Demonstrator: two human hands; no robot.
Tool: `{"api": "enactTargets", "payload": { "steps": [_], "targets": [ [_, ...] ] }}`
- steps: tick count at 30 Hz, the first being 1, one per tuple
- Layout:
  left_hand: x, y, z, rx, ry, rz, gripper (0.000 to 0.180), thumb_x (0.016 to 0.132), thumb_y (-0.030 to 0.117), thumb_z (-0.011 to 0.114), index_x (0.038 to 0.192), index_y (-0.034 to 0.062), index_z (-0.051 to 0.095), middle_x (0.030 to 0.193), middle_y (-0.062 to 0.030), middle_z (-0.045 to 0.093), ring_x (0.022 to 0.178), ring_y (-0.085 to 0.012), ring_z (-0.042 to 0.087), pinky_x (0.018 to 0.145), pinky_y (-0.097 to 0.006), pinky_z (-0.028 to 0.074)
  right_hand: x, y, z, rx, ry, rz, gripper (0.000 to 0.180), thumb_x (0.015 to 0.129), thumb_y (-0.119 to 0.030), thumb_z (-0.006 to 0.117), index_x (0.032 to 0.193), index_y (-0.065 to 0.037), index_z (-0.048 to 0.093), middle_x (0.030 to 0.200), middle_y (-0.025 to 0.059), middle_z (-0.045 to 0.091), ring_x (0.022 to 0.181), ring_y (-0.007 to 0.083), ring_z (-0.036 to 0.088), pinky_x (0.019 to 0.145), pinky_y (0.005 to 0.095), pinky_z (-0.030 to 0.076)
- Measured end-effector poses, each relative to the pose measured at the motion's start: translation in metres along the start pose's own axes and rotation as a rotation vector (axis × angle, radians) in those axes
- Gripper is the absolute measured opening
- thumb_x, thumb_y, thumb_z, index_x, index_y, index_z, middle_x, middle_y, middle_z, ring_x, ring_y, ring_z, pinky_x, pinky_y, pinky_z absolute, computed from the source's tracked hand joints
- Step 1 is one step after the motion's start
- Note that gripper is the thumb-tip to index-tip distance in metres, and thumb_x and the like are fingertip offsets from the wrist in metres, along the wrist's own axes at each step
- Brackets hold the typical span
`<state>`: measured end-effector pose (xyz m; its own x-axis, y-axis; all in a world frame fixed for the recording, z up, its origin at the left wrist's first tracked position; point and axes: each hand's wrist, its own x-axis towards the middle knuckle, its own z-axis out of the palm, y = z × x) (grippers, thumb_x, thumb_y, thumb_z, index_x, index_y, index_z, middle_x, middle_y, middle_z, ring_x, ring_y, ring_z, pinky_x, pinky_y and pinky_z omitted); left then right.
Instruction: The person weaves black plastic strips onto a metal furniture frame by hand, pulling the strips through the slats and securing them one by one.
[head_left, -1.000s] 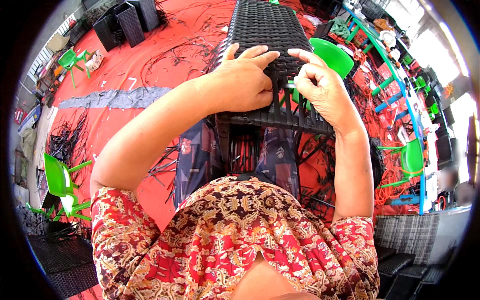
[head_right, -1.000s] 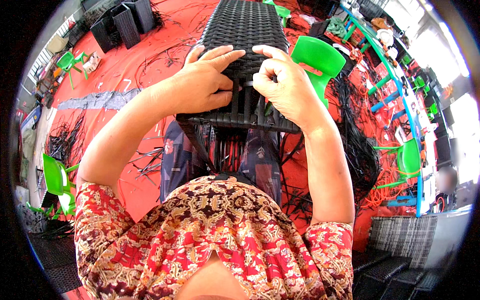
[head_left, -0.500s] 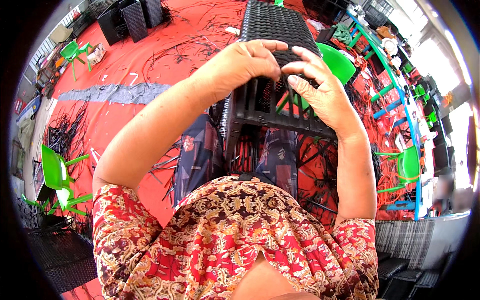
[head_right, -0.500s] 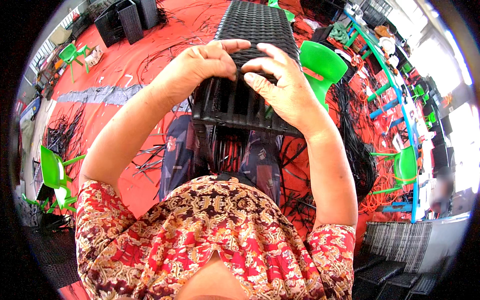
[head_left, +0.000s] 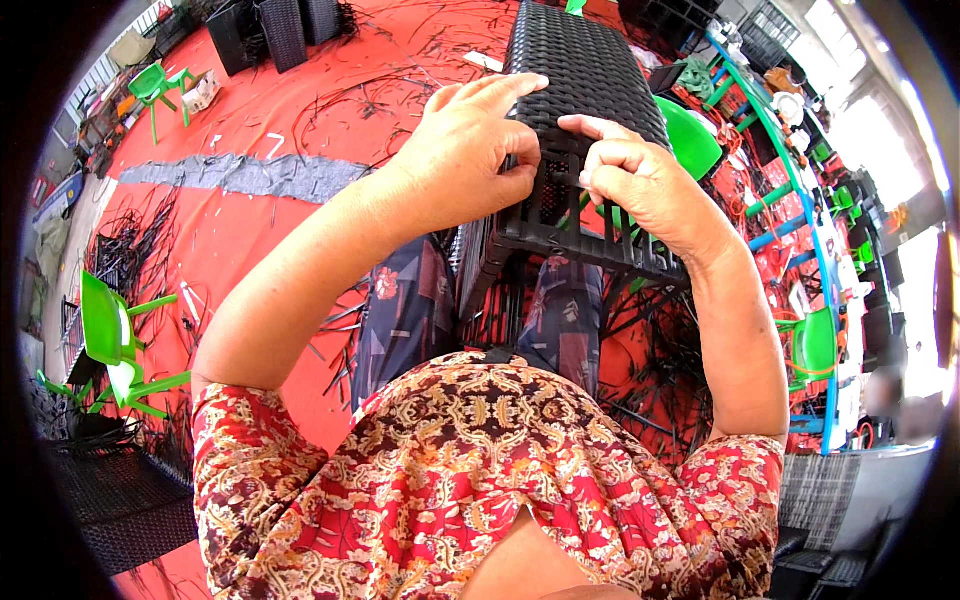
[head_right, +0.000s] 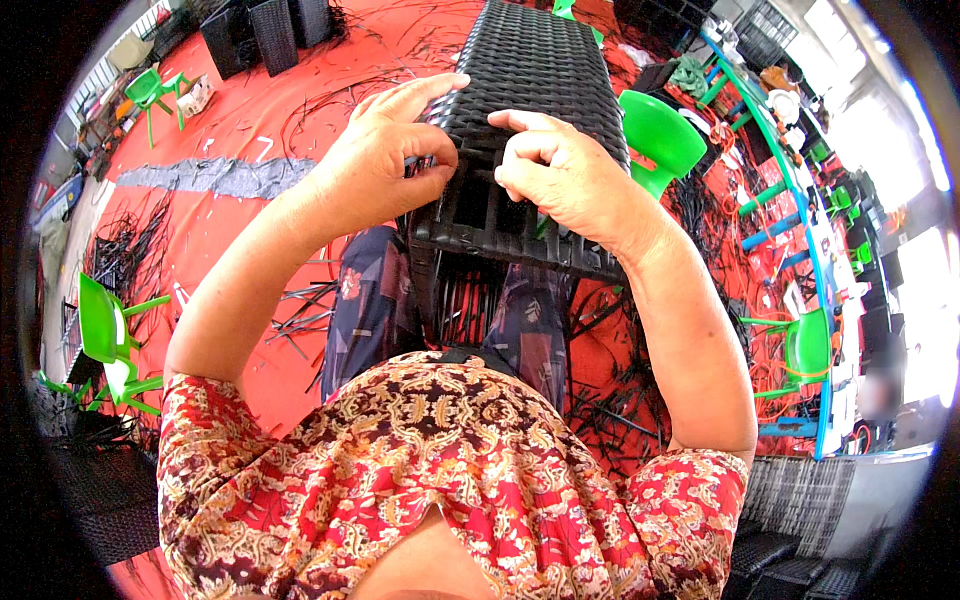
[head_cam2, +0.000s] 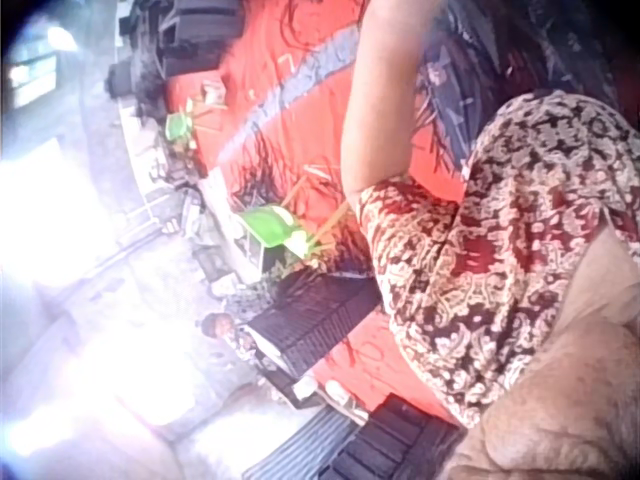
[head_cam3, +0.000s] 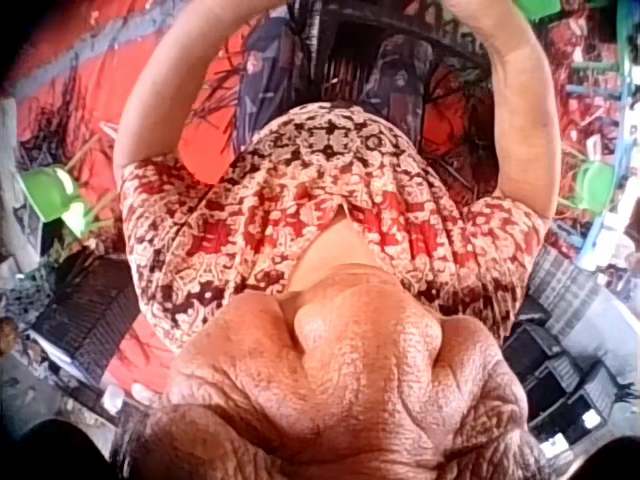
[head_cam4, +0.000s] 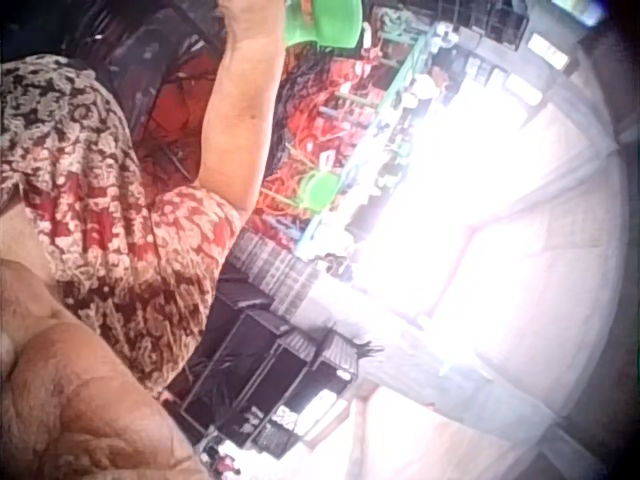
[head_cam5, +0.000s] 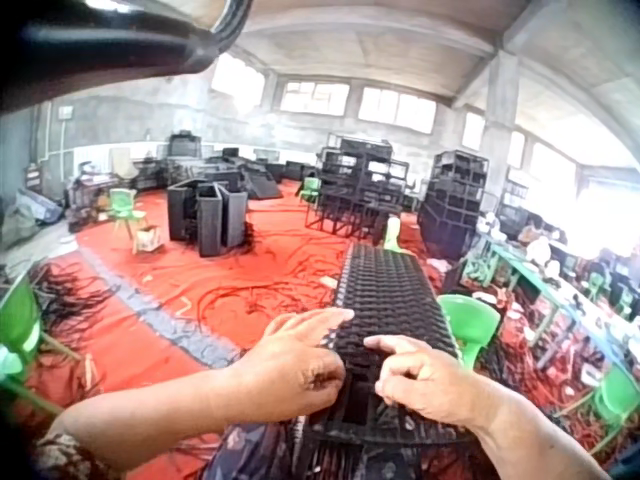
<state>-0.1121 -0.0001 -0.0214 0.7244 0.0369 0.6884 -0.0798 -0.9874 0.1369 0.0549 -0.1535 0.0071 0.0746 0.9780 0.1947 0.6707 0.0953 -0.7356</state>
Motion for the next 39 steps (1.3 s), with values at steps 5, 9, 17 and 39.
{"api": "enactTargets", "payload": {
  "steps": [5, 9, 17, 39],
  "targets": [
    [-0.003, 0.004, -0.008, 0.132, -0.044, 0.093, 0.01, 0.07, 0.015, 0.064, 0.08, 0.0129, 0.067, 0.135, -0.0153, 0.044, 0.125, -0.0329, 0.041, 0.103, -0.047, 0.029, 0.004, -0.003, 0.004, -0.099, -0.017, -0.044, 0.02, 0.083, -0.016, 0.057, 0.069, -0.002, 0.061, 0.124, 0.0222, 0.051, 0.108, 0.0195, 0.052, 0.088, 0.0304, 0.04],
    [-0.007, -0.005, -0.005, -0.217, -0.087, -0.049, 0.013, 0.073, 0.013, 0.067, 0.086, 0.0122, 0.068, 0.133, -0.0179, 0.045, 0.122, -0.0323, 0.046, 0.1, -0.043, 0.035, 0.006, -0.002, 0.007, -0.048, -0.005, 0.001, 0.018, 0.084, -0.015, 0.058, 0.074, -0.001, 0.064, 0.131, 0.0235, 0.046, 0.109, 0.0212, 0.053, 0.089, 0.0307, 0.04],
    [-0.028, -0.007, 0.014, -0.402, 0.084, -0.183, 0.017, 0.075, 0.013, 0.068, 0.092, 0.0088, 0.069, 0.124, -0.025, 0.05, 0.114, -0.0363, 0.052, 0.095, -0.038, 0.043, 0.015, -0.013, 0.019, -0.015, 0.06, 0.162, 0.018, 0.083, -0.016, 0.061, 0.084, 0.001, 0.067, 0.138, 0.0256, 0.039, 0.113, 0.0228, 0.052, 0.094, 0.0312, 0.038],
    [0.013, -0.031, 0.004, -1.03, -0.29, -0.293, 0.007, 0.07, 0.008, 0.067, 0.067, 0.0021, 0.065, 0.088, -0.0066, 0.063, 0.123, -0.0214, 0.04, 0.094, -0.035, 0.035, 0.014, -0.018, 0.035, 0.215, 0.178, 0.219, 0.017, 0.083, -0.017, 0.064, 0.078, -0.001, 0.063, 0.143, 0.0297, 0.028, 0.131, 0.0242, 0.034, 0.093, 0.0327, 0.035]
  ]
}}
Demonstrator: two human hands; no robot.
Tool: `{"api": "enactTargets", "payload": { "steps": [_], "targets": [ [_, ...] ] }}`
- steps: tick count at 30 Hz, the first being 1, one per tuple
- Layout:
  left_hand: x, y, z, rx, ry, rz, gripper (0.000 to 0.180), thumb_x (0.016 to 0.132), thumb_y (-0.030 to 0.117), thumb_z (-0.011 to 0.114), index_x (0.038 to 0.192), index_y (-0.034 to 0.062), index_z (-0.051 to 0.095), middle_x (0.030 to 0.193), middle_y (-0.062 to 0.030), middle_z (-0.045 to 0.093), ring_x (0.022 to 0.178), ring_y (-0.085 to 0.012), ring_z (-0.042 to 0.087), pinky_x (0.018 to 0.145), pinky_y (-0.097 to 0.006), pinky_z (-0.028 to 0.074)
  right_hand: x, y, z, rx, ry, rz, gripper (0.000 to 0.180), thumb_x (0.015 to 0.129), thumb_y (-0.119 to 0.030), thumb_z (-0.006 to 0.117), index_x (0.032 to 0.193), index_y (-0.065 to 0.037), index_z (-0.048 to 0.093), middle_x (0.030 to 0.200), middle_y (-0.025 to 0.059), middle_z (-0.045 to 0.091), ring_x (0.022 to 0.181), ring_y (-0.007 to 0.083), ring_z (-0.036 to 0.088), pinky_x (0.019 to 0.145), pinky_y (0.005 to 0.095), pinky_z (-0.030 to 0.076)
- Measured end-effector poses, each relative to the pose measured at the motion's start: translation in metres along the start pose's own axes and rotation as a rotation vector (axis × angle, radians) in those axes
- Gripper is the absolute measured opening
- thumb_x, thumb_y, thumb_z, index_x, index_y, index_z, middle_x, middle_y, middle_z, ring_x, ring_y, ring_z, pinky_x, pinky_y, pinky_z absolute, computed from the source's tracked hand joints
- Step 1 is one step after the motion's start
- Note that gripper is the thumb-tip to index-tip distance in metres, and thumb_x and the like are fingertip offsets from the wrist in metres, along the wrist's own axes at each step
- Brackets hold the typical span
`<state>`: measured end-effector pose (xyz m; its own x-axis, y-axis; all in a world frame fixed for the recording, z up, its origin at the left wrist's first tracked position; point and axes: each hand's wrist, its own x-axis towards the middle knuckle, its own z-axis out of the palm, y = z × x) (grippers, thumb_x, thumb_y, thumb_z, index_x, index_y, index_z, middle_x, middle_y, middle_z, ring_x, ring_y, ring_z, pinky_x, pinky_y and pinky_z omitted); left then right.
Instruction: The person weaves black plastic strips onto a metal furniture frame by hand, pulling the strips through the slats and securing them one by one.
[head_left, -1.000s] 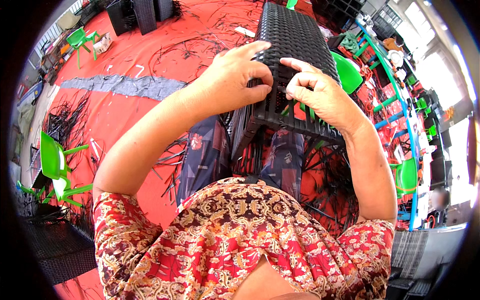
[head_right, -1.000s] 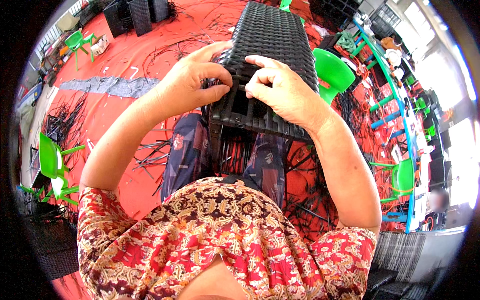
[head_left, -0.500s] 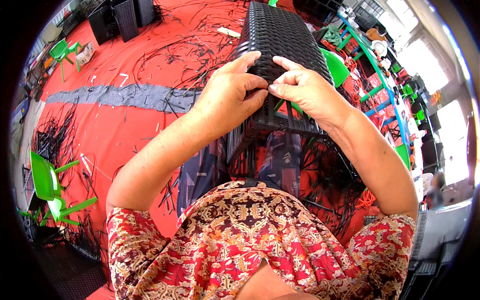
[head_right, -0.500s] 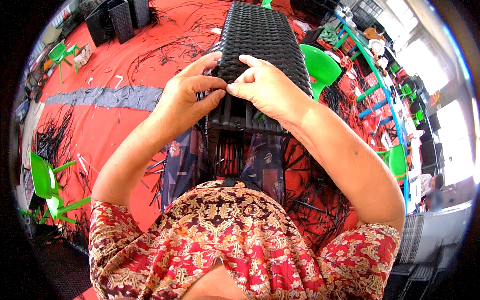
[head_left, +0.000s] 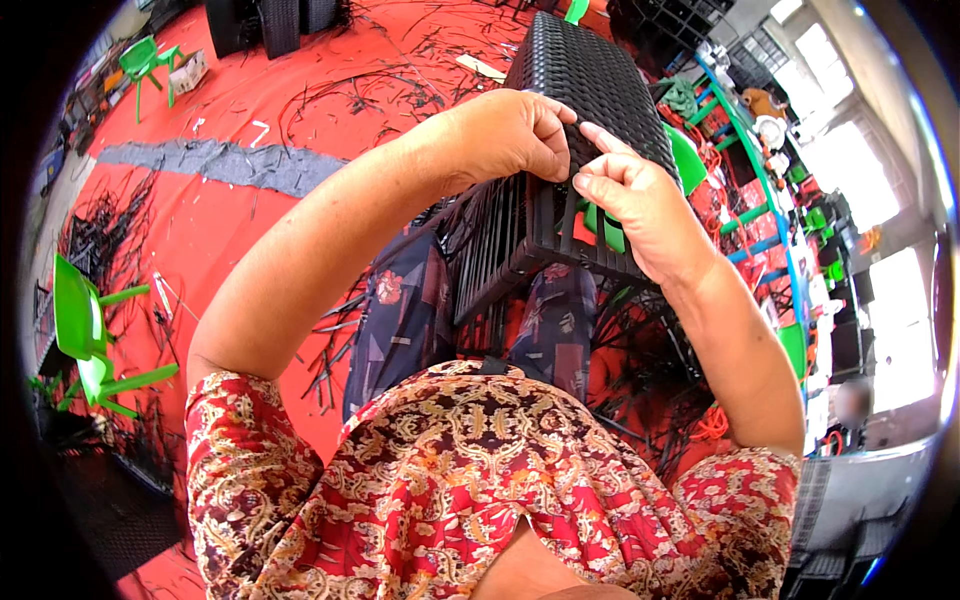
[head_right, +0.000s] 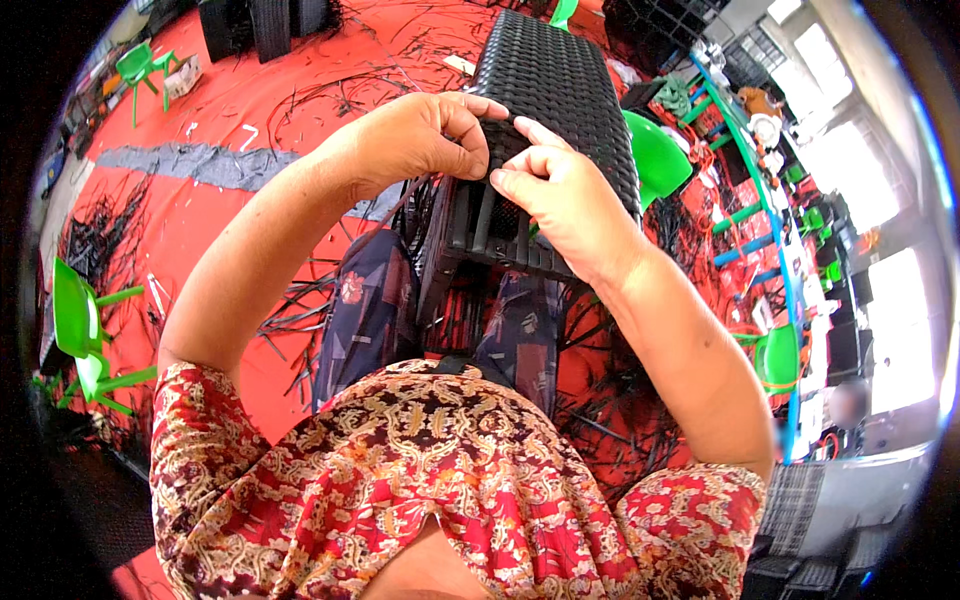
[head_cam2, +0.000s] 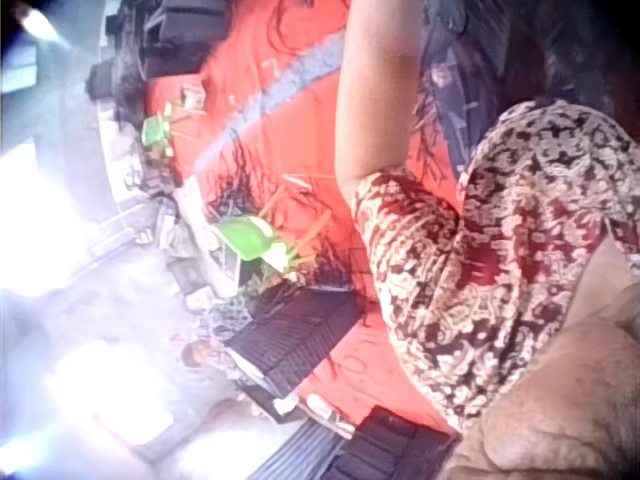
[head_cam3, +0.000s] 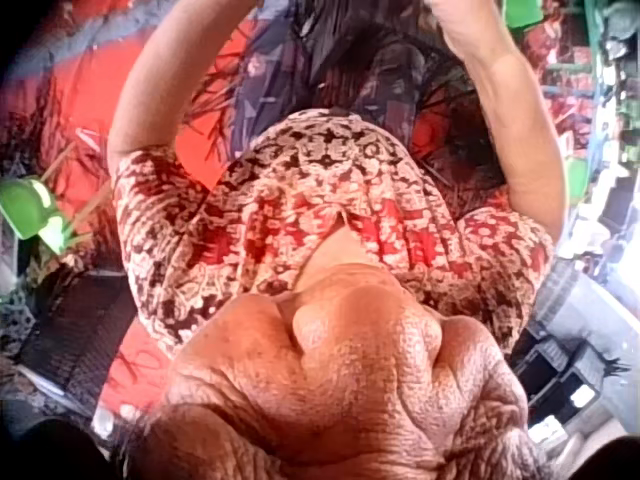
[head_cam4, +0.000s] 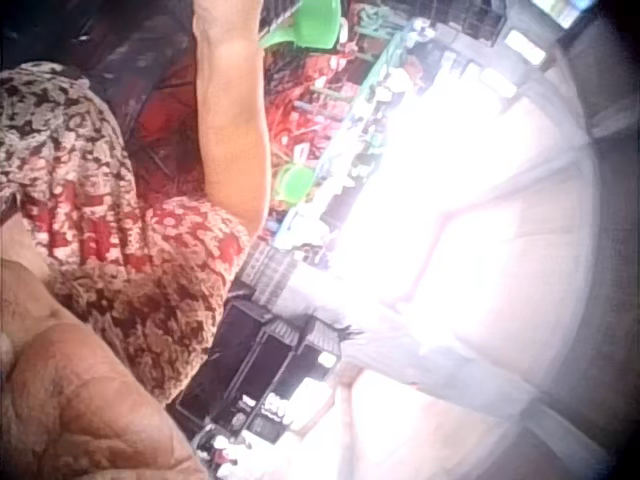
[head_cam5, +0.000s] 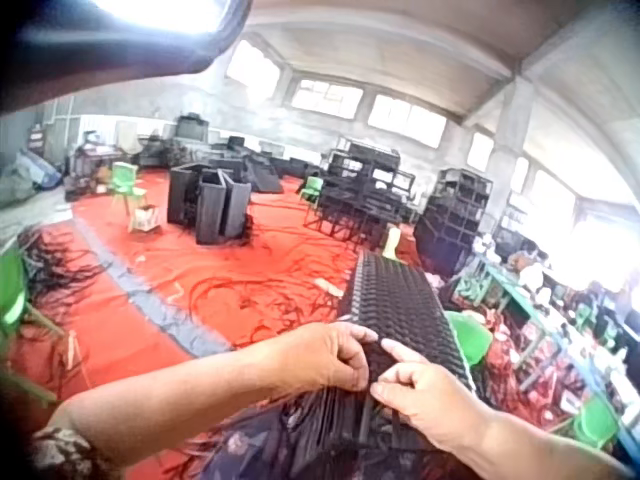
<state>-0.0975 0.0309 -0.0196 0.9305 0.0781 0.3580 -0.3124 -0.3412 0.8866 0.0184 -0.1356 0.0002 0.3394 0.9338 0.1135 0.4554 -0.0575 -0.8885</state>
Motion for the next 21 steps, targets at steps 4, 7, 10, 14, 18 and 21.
{"api": "enactTargets", "payload": {
  "steps": [4, 7, 10, 14, 18, 21],
  "targets": [
    [-0.012, 0.006, 0.002, -0.098, 0.105, -0.071, 0.006, 0.073, 0.007, 0.064, 0.07, 0.0017, 0.063, 0.096, -0.0088, 0.063, 0.116, -0.0193, 0.045, 0.09, -0.032, 0.037, -0.003, -0.008, -0.006, -0.331, 0.153, -0.207, 0.022, 0.085, -0.025, 0.063, 0.088, -0.003, 0.066, 0.138, 0.0211, 0.041, 0.119, 0.0222, 0.047, 0.091, 0.0328, 0.04],
    [-0.022, 0.012, -0.003, -0.081, 0.216, 0.091, 0.011, 0.077, 0.011, 0.065, 0.073, 0.0006, 0.063, 0.119, -0.0133, 0.055, 0.108, -0.0172, 0.049, 0.089, -0.03, 0.037, -0.002, -0.013, -0.004, -0.32, 0.136, -0.281, 0.018, 0.088, -0.022, 0.062, 0.089, -0.005, 0.066, 0.134, 0.0161, 0.045, 0.121, 0.0214, 0.045, 0.095, 0.0333, 0.037],
    [-0.032, 0.012, 0.0, -0.185, 0.184, 0.027, 0.015, 0.08, 0.013, 0.065, 0.073, 0.0001, 0.062, 0.113, -0.0129, 0.059, 0.107, -0.0153, 0.049, 0.087, -0.029, 0.037, 0.0, -0.014, 0.0, -0.232, -0.065, -0.273, 0.016, 0.09, -0.017, 0.059, 0.083, -0.005, 0.066, 0.132, 0.0153, 0.046, 0.121, 0.021, 0.044, 0.095, 0.0313, 0.036],
    [-0.054, 0.0, 0.025, -0.242, 0.392, -0.046, 0.017, 0.085, 0.017, 0.063, 0.083, 0.0009, 0.062, 0.086, -0.0032, 0.06, 0.084, -0.0092, 0.055, 0.076, -0.025, 0.043, 0.003, -0.018, 0.0, 0.038, -0.103, -0.143, 0.022, 0.087, -0.013, 0.061, 0.068, -0.002, 0.059, 0.126, 0.0177, 0.05, 0.124, 0.0207, 0.041, 0.093, 0.0308, 0.036],
    [-0.066, -0.025, 0.068, -0.445, 0.488, -0.192, 0.014, 0.088, 0.011, 0.061, 0.099, 0.0031, 0.064, 0.075, 0.0032, 0.058, 0.062, -0.0034, 0.052, 0.055, -0.018, 0.044, 0.004, -0.025, -0.006, -0.038, -0.099, -0.037, 0.022, 0.08, -0.009, 0.06, 0.059, -0.003, 0.055, 0.124, 0.0192, 0.052, 0.122, 0.0212, 0.043, 0.092, 0.0298, 0.036],
    [-0.059, -0.041, 0.084, -0.134, 0.656, -0.006, 0.02, 0.087, 0.013, 0.063, 0.103, 0.0026, 0.066, 0.078, 0.0011, 0.059, 0.067, -0.0057, 0.054, 0.06, -0.02, 0.045, 0.005, -0.028, -0.005, -0.155, -0.13, -0.05, 0.023, 0.08, -0.009, 0.059, 0.059, -0.002, 0.054, 0.125, 0.0207, 0.052, 0.12, 0.0213, 0.045, 0.093, 0.0287, 0.036]
  ]
}}
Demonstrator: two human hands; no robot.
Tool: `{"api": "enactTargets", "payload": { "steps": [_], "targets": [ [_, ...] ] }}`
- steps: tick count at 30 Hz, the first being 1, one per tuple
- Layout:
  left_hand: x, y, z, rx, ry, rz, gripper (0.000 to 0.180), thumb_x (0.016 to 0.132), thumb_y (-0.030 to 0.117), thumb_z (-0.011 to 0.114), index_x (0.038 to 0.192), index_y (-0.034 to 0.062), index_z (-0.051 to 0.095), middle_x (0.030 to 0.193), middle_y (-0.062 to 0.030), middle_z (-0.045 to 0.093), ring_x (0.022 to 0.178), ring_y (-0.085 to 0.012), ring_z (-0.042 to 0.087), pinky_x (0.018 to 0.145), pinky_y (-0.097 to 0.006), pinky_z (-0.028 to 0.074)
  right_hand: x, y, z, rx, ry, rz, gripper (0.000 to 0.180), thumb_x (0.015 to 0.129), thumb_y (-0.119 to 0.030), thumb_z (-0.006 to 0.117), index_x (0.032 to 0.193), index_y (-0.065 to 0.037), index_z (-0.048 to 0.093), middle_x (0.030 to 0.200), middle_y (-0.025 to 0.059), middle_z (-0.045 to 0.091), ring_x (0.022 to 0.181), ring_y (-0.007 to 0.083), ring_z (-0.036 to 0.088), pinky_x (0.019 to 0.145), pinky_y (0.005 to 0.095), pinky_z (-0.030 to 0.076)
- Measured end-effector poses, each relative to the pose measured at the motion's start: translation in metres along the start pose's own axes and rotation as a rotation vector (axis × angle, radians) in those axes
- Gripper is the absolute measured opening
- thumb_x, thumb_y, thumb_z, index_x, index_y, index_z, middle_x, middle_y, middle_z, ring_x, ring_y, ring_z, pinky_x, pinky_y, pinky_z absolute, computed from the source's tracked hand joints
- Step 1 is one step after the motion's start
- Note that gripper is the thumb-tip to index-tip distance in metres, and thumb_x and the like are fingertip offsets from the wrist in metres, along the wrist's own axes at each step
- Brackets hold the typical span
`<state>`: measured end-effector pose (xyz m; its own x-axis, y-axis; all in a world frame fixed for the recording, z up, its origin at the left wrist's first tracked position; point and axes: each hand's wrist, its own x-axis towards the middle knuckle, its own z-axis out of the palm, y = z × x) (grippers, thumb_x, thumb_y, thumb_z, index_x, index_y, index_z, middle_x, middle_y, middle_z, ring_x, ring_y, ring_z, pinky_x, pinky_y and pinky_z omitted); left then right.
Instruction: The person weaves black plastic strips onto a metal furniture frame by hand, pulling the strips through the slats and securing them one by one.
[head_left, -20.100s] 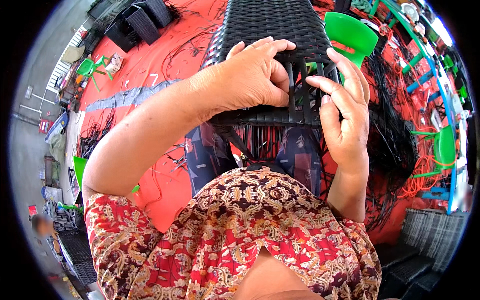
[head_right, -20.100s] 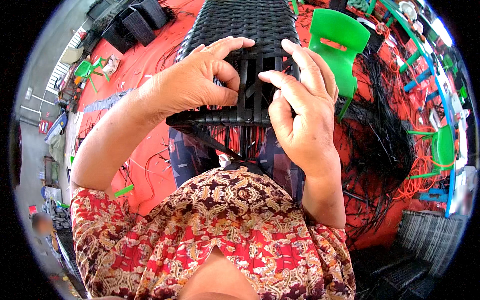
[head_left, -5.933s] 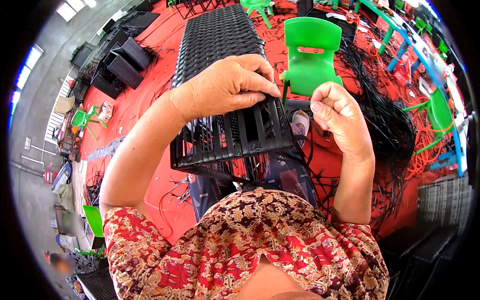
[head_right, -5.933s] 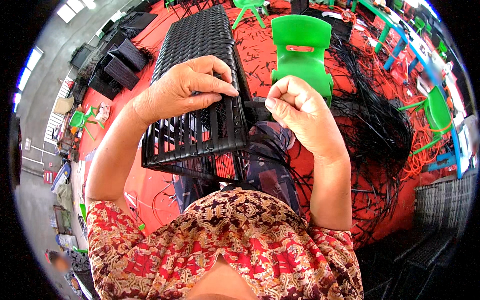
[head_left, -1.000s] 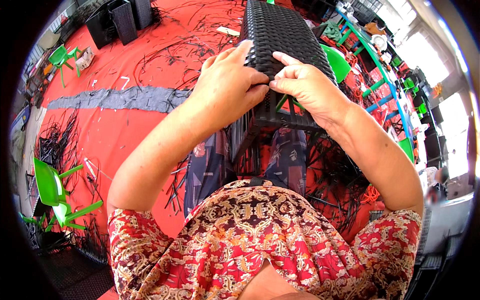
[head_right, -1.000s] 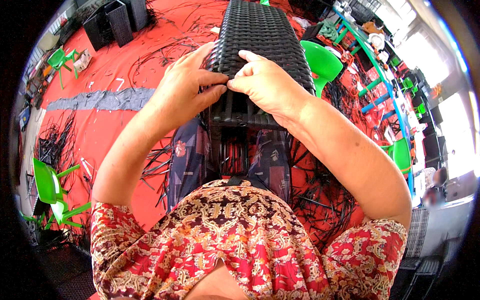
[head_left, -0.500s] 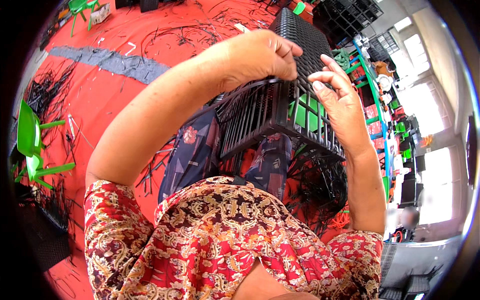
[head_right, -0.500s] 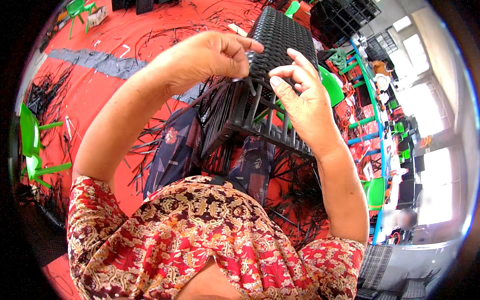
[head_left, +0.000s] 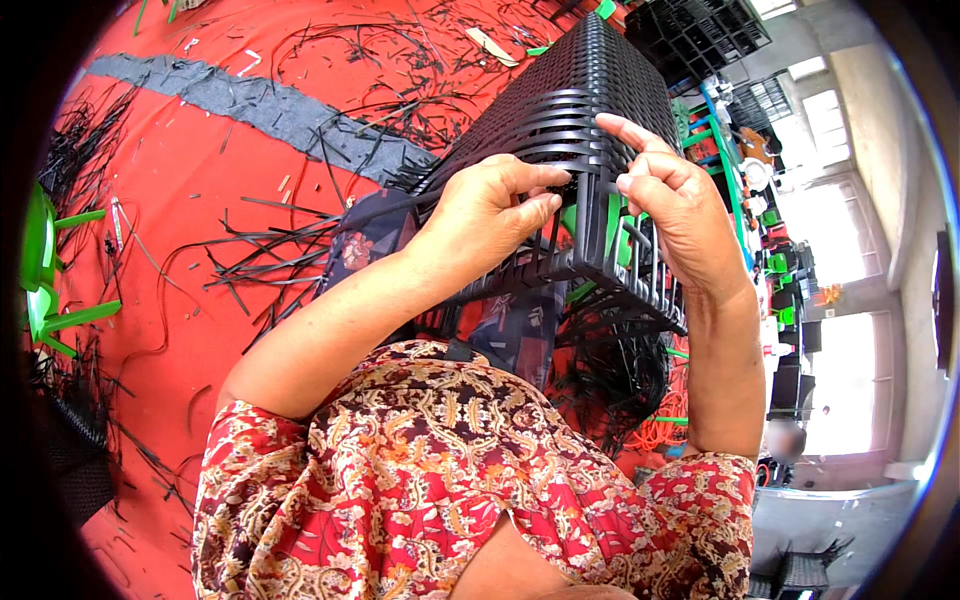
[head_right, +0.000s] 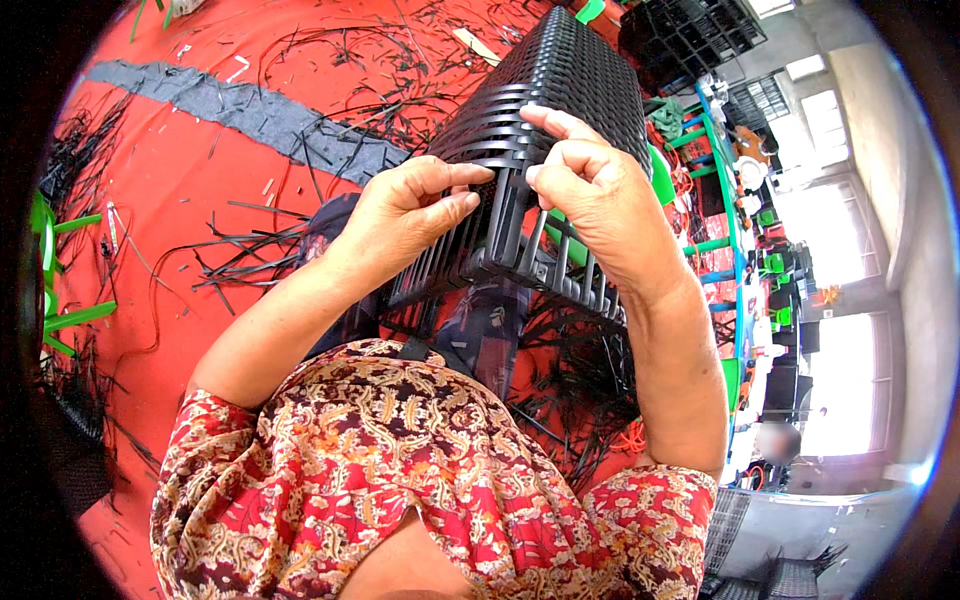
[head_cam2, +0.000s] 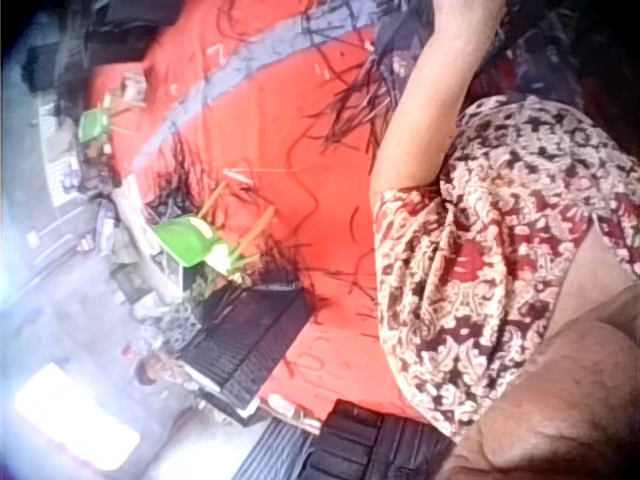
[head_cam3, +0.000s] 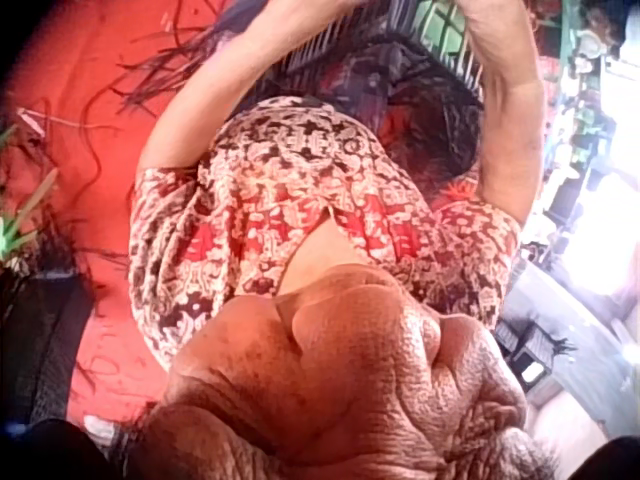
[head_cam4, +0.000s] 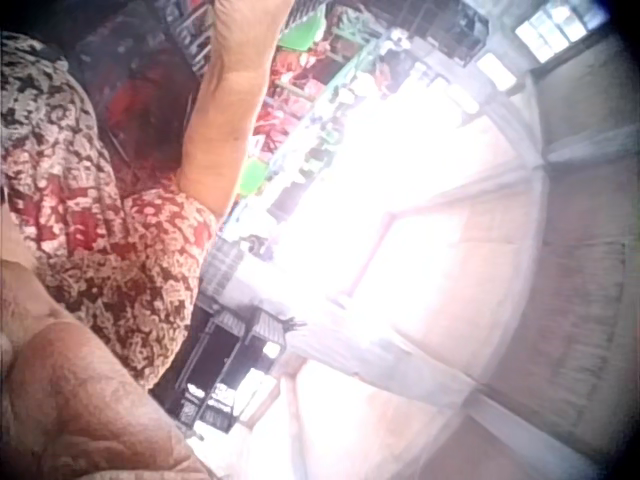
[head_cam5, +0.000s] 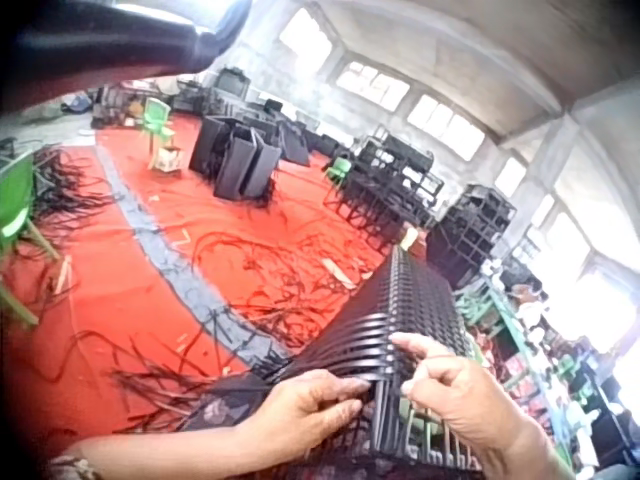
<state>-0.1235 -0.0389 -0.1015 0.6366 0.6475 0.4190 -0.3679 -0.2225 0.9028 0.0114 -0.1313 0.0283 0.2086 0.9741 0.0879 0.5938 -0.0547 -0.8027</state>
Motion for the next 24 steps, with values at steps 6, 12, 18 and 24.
{"api": "enactTargets", "payload": {
  "steps": [6, 12, 18, 24],
  "targets": [
    [0.002, -0.006, 0.012, -0.089, 0.005, -0.054, 0.023, 0.084, 0.014, 0.066, 0.105, 0.0021, 0.067, 0.086, -0.0032, 0.062, 0.079, -0.0088, 0.057, 0.07, -0.023, 0.046, 0.006, 0.001, 0.001, -0.126, -0.021, 0.02, 0.023, 0.078, -0.008, 0.058, 0.058, -0.001, 0.05, 0.125, 0.0218, 0.053, 0.117, 0.0216, 0.048, 0.094, 0.0295, 0.037],
    [0.004, -0.004, 0.016, -0.157, 0.016, -0.088, 0.024, 0.085, 0.013, 0.066, 0.105, 0.0005, 0.066, 0.083, -0.002, 0.062, 0.074, -0.0071, 0.056, 0.065, -0.02, 0.045, 0.008, 0.011, -0.002, -0.326, -0.061, -0.047, 0.024, 0.078, -0.01, 0.06, 0.059, -0.001, 0.05, 0.122, 0.0197, 0.055, 0.114, 0.0238, 0.05, 0.094, 0.0314, 0.038],
    [0.009, 0.002, 0.009, -0.614, -0.134, -0.385, 0.007, 0.084, 0.012, 0.065, 0.086, 0.0054, 0.062, 0.07, 0.0051, 0.056, 0.056, -0.0008, 0.045, 0.049, -0.015, 0.034, 0.004, 0.007, -0.002, -0.54, 0.021, -0.172, 0.023, 0.079, -0.02, 0.069, 0.073, -0.002, 0.055, 0.126, 0.0193, 0.051, 0.116, 0.0267, 0.05, 0.097, 0.033, 0.038],
    [-0.013, -0.088, -0.081, 0.197, 0.19, 0.002, 0.011, 0.078, 0.011, 0.065, 0.075, 0.0012, 0.06, 0.071, -0.0012, 0.055, 0.064, -0.0105, 0.05, 0.055, -0.025, 0.04, -0.066, -0.009, -0.062, -0.424, 0.512, -0.382, 0.017, 0.084, -0.015, 0.064, 0.095, -0.002, 0.063, 0.123, 0.014, 0.056, 0.115, 0.0212, 0.051, 0.098, 0.0326, 0.036]
  ]
}}
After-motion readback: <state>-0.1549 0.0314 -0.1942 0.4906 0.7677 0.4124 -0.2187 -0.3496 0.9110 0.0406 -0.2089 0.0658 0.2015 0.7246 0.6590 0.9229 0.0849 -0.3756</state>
